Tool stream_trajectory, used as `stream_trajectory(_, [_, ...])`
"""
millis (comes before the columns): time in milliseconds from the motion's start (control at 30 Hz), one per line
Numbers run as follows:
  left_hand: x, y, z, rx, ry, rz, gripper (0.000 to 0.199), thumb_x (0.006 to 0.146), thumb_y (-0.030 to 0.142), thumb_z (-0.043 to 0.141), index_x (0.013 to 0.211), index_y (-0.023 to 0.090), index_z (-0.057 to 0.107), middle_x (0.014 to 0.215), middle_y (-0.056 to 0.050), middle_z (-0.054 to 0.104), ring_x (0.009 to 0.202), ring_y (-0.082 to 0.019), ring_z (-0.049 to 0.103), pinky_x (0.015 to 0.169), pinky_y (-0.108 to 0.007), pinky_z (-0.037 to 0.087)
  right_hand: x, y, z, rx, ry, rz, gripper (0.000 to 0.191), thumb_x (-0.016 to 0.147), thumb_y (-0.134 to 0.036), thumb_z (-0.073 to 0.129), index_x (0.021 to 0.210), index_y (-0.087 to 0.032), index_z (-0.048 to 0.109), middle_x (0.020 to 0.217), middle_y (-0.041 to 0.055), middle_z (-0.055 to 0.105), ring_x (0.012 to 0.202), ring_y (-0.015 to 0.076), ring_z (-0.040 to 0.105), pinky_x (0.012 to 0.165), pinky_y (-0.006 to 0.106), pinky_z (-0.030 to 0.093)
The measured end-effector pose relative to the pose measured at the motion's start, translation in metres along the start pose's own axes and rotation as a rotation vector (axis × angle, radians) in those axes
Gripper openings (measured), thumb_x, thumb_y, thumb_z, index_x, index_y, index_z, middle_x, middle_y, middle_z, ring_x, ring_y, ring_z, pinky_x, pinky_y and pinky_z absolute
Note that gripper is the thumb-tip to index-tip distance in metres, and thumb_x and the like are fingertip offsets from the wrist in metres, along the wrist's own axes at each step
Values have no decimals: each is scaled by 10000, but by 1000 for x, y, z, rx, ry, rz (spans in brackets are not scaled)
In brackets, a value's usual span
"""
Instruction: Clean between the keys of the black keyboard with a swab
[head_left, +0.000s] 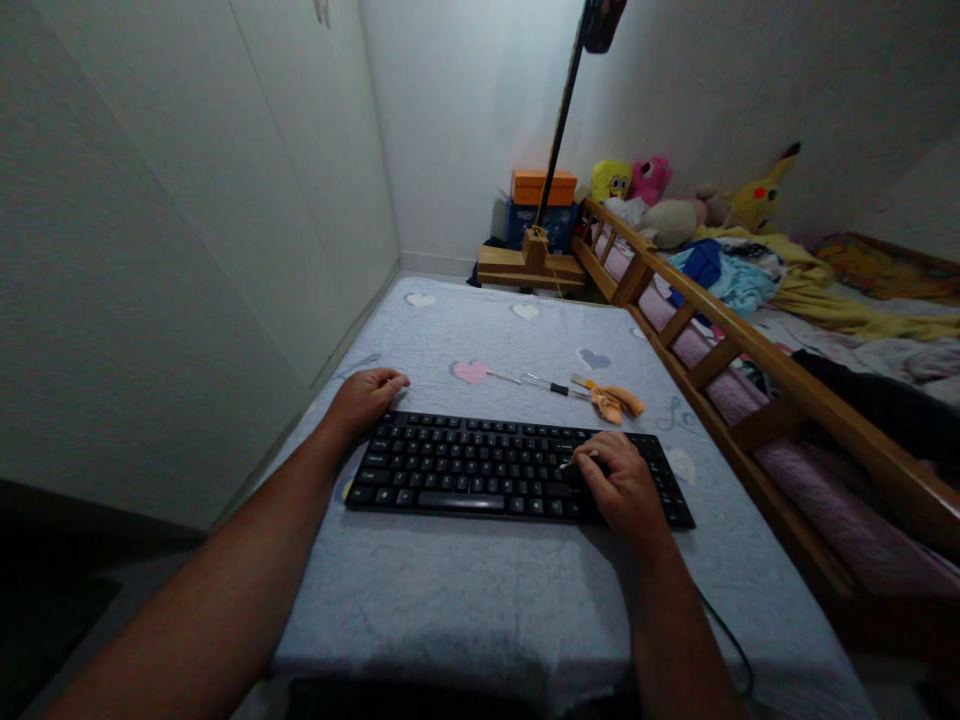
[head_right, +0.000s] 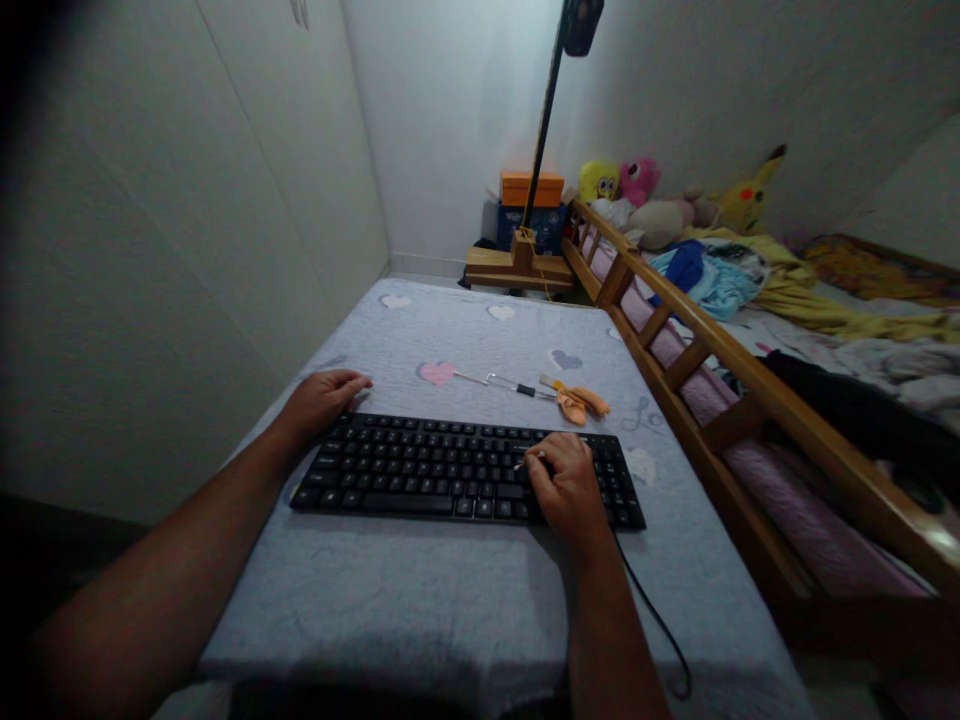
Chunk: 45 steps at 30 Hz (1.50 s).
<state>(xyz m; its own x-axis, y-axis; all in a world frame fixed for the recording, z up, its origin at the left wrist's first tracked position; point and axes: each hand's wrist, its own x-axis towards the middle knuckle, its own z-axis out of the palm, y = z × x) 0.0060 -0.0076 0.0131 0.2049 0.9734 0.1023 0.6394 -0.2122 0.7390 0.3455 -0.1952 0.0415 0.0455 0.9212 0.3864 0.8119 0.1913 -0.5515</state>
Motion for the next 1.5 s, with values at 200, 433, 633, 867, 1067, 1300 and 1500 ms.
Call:
stream_trajectory(200, [-1, 3, -2, 1, -3, 2, 394, 792, 492, 514, 849, 162, 721, 516, 25, 576, 559, -174, 533, 572, -293, 373, 1, 2, 2, -4, -1, -16, 190, 915, -237, 511, 790, -208, 651, 820, 45, 654, 877, 223, 562, 834, 381, 389])
stream_trajectory(433, [1, 1, -1, 14, -2, 5, 392, 793, 488, 515, 856, 162, 724, 533, 23, 591, 578, -178, 541, 595, -296, 388, 1, 3, 4, -26, 17, -24, 185, 919, -234, 516, 805, -211, 659, 835, 48, 666, 886, 226, 562, 852, 390, 396])
stream_trajectory(633, [1, -1, 0, 7, -8, 3, 382, 800, 489, 516, 832, 165, 717, 527, 21, 579, 563, -183, 538, 571, -298, 369, 3, 4, 7, -48, 31, -32, 170, 916, -223, 525, 806, -212, 655, 833, 47, 670, 880, 224, 562, 856, 395, 391])
stream_trajectory(867, [1, -1, 0, 5, -1, 3, 372, 804, 480, 517, 843, 168, 717, 523, 28, 568, 551, -171, 527, 566, -296, 362, 4, 2, 9, -78, 40, -45, 170, 915, -205, 522, 802, -211, 648, 834, 47, 660, 881, 224, 554, 848, 394, 382])
stream_trajectory(1067, [-1, 1, 0, -12, 1, 1, 381, 803, 484, 513, 846, 165, 719, 520, 30, 557, 540, -162, 510, 554, -291, 351, 6, 1, 9, -89, 54, -55, 173, 920, -208, 517, 797, -213, 638, 822, 45, 650, 876, 223, 550, 843, 392, 380])
stream_trajectory(1300, [-1, 4, -1, -16, -9, -10, 385, 791, 488, 517, 848, 165, 719, 521, 29, 562, 543, -164, 512, 557, -291, 357, 7, -3, 10, -91, 48, -63, 171, 920, -202, 515, 799, -218, 635, 826, 39, 650, 886, 221, 547, 844, 389, 373])
stream_trajectory(1500, [-2, 6, -2, -8, -12, -11, 381, 790, 485, 515, 835, 165, 717, 525, 20, 574, 545, -179, 522, 557, -301, 365, 8, -8, 13, -74, 30, -71, 186, 925, -206, 510, 801, -213, 649, 830, 40, 657, 885, 219, 545, 841, 389, 370])
